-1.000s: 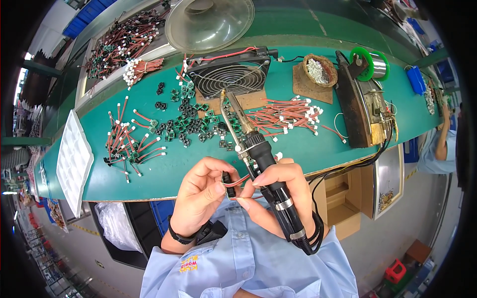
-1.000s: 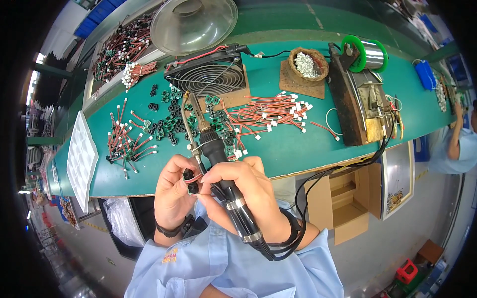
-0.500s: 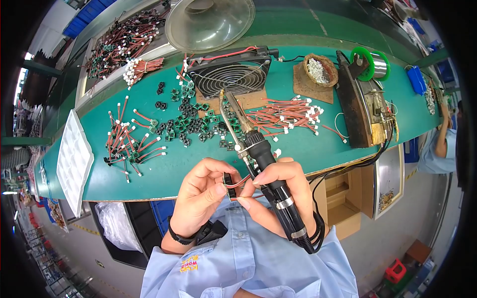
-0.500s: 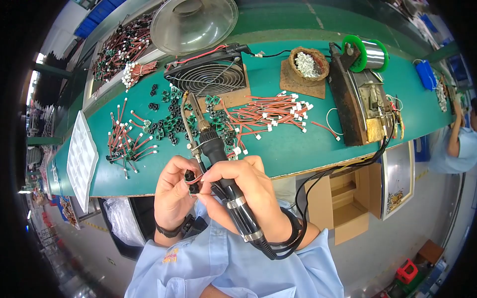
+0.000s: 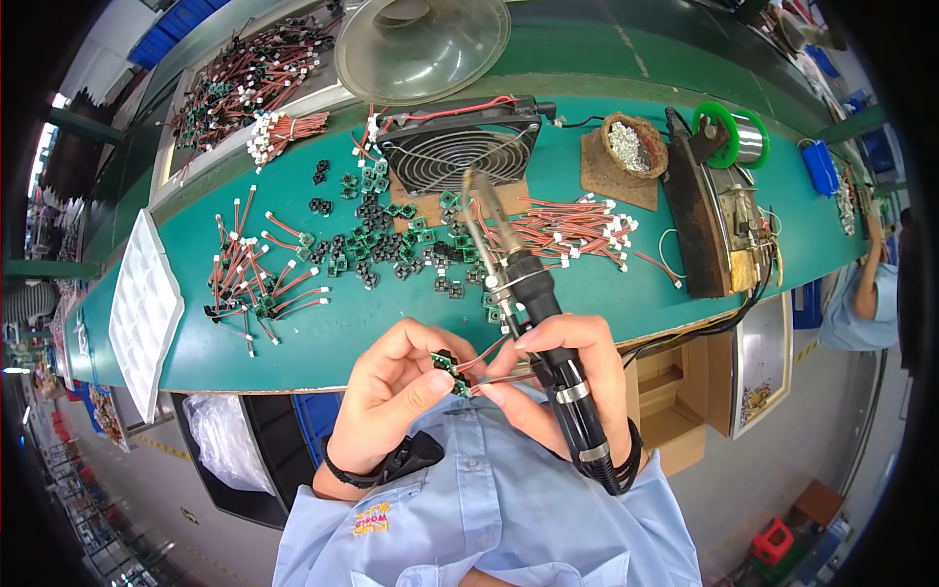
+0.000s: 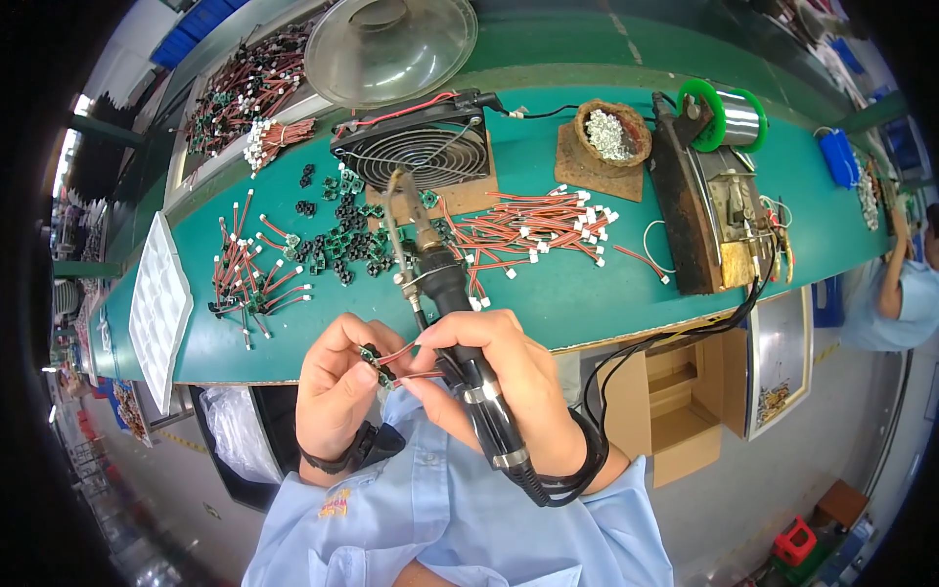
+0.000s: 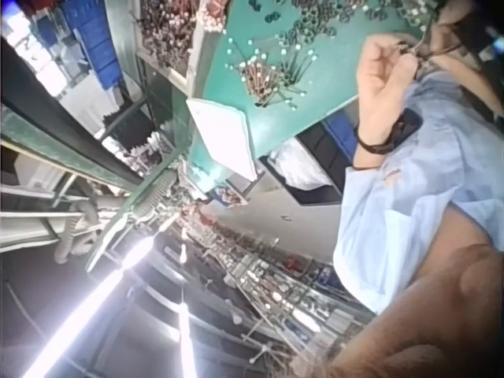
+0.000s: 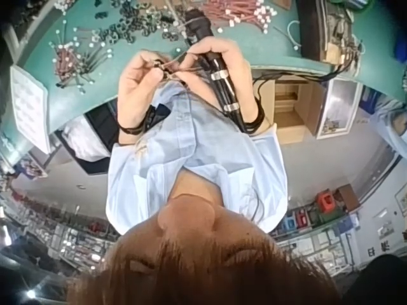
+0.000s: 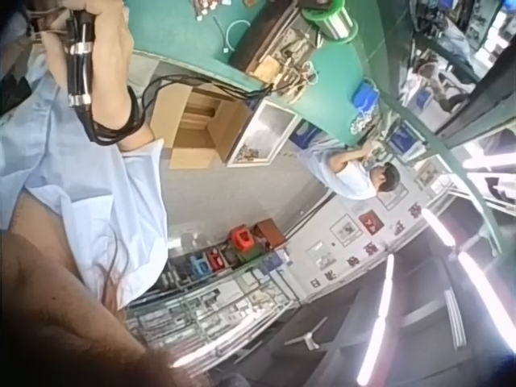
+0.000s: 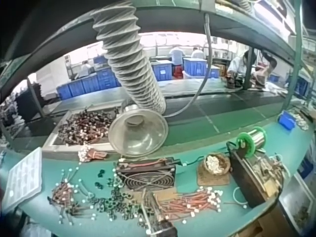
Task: Soldering wires onto electronic components at a workbench in a factory setting.
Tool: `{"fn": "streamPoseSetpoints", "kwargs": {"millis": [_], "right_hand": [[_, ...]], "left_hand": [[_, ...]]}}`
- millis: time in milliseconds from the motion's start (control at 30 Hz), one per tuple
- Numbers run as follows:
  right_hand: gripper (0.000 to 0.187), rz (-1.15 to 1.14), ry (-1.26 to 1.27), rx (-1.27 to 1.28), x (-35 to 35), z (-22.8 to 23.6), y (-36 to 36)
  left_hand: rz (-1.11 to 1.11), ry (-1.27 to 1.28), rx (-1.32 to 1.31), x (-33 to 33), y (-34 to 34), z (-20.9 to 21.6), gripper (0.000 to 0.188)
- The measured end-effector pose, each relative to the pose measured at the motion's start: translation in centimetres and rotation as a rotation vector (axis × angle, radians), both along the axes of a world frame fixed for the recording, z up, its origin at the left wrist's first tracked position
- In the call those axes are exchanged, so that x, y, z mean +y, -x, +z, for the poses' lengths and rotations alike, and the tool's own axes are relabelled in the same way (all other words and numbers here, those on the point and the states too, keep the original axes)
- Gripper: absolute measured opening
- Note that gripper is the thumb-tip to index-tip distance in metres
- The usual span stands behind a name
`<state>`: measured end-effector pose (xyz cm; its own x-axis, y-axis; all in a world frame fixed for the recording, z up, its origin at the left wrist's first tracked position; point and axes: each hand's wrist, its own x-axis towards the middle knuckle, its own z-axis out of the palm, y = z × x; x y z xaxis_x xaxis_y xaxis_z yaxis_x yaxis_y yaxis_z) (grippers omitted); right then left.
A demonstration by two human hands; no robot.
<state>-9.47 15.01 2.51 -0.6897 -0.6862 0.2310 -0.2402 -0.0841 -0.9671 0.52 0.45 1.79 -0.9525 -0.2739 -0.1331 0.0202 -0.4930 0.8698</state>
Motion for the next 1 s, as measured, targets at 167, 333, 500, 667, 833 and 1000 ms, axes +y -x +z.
{"fn": "streamPoseSetpoints", "kwargs": {"millis": [167,333,500,667,833,1000], "right_hand": [[0.045,-0.142,-0.111,0.385,0.0,-0.4,1.1],[0.052,-0.229,-0.045,0.593,2.2,-0.8,1.4],[0.053,-0.190,-0.083,0.698,3.7,-1.6,0.3],[0.043,-0.058,-0.100,0.637,4.5,-1.7,-0.8],[0.040,-0.021,-0.088,0.601,4.2,-1.6,-1.1],[0.041,-0.010,-0.089,0.614,4.2,-1.4,-1.0]], "left_hand": [[0.019,-0.040,-0.029,-0.3,0.0,0.2,0.014],[0.162,-0.006,-0.022,-0.7,0.5,-0.1,0.015],[0.320,0.147,-0.009,-0.9,0.5,-0.4,0.012],[0.352,0.278,-0.017,-1.2,0.3,-0.7,0.010],[0.333,0.317,-0.016,-1.4,0.0,-1.3,0.011],[0.316,0.325,-0.022,-1.4,0.0,-1.2,0.012]]}}
